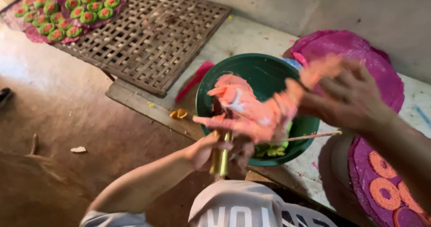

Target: The person uses a manual press tool to extrude pink and green dough onto a purple glittery base. They repeatedly load the press with dough from a green bowl, squeeze the handles to form ring shapes, and arrange them on the base. The person alternates between pink and green dough to create a patterned design.

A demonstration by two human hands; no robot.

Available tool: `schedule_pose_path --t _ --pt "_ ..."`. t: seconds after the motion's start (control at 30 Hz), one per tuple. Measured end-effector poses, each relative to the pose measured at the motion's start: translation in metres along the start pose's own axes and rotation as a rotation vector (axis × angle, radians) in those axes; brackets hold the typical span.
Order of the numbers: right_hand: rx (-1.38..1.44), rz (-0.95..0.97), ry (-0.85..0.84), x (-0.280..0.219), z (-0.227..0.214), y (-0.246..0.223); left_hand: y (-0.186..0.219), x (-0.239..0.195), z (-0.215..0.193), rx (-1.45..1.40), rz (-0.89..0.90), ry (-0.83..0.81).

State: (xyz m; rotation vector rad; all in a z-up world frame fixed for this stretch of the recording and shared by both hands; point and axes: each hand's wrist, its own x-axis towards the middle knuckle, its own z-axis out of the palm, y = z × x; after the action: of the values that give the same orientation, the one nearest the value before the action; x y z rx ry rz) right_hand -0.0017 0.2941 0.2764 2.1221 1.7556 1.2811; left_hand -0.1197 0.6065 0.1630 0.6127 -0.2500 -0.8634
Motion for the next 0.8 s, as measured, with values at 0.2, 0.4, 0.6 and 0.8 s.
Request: schedule_pose_path --t 0.2,0.4,0.6,0.8 --pt "0.642 0.541 -0.408 0.006 0.135 -0.113 -0.002 0.015 -0.11 0.604 0.785 0.608" --pt "0.86 1.003 -1.119 -0.032 0.221 -0.191 -0.016 0.051 -0.152 0.606 0.878 0.936" --pt "0.807 0.925 -1.174 -0.051 0.14 -0.103 -0.03 0.054 -0.177 0.966 0.899 1.011" --pt "0.863 0.815 -1.195 -0.039 0.081 -0.078 -0.035 0.055 -0.187 1.047 0.806 0.977"
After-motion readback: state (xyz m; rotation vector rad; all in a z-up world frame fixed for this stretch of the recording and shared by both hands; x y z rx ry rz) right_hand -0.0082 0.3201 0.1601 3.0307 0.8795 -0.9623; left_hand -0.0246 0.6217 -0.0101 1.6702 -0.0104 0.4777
